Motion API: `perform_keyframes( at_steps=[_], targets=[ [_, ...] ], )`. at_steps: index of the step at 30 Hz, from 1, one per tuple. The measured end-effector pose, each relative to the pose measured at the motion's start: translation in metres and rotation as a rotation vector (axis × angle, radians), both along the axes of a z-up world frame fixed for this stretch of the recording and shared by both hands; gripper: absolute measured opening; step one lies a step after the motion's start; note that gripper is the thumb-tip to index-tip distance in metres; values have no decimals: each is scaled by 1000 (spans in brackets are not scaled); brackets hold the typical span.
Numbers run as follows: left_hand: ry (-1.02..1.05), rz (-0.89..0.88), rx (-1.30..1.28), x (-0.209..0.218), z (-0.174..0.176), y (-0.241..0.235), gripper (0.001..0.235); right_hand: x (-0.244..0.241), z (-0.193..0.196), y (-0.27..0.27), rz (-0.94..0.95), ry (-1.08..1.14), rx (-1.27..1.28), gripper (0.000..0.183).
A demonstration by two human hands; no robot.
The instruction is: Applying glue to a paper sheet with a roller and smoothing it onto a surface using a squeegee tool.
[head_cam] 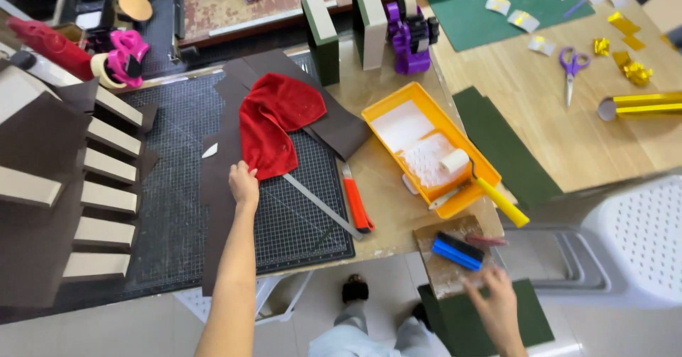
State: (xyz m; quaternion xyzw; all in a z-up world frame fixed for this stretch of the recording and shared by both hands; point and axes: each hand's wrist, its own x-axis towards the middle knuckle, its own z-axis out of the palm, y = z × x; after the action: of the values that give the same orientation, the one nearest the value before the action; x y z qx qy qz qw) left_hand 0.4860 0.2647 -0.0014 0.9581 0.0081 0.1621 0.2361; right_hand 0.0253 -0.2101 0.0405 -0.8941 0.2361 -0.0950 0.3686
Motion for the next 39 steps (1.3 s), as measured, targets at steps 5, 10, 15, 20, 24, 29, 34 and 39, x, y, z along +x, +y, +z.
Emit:
perform_keyframes(
  at_steps=[5, 10, 15, 20, 24, 29, 34, 39],
  targets=[
    [-148, -211, 634, -13, -8, 0, 22, 39, 8, 3, 5, 107, -189, 68],
    [152, -259, 414, -75, 47, -34, 48, 55, 10, 5, 13, 232, -319, 67],
    [-154, -656, -204, -260, 63, -141, 49, 59, 8, 1, 64, 165, -223, 62],
    [533, -759, -513, -437, 48, -234, 64, 43, -4, 7, 92, 21, -259, 56],
    [1323, -165, -1038, -486, -26, -286, 109, -14, 46, 10, -25, -136, -70, 62],
    [1252, -135, -1292, -480, 75, -322, 98, -93, 21, -3, -324, 25, 16, 61],
    [1150, -187, -1435, -488, 31, -318, 86, -96, -11, 31, -475, 22, -573, 57],
    [1131, -266, -1474, -480, 27, -316, 69, -84, -18, 81, -170, -99, -830, 51]
  ],
)
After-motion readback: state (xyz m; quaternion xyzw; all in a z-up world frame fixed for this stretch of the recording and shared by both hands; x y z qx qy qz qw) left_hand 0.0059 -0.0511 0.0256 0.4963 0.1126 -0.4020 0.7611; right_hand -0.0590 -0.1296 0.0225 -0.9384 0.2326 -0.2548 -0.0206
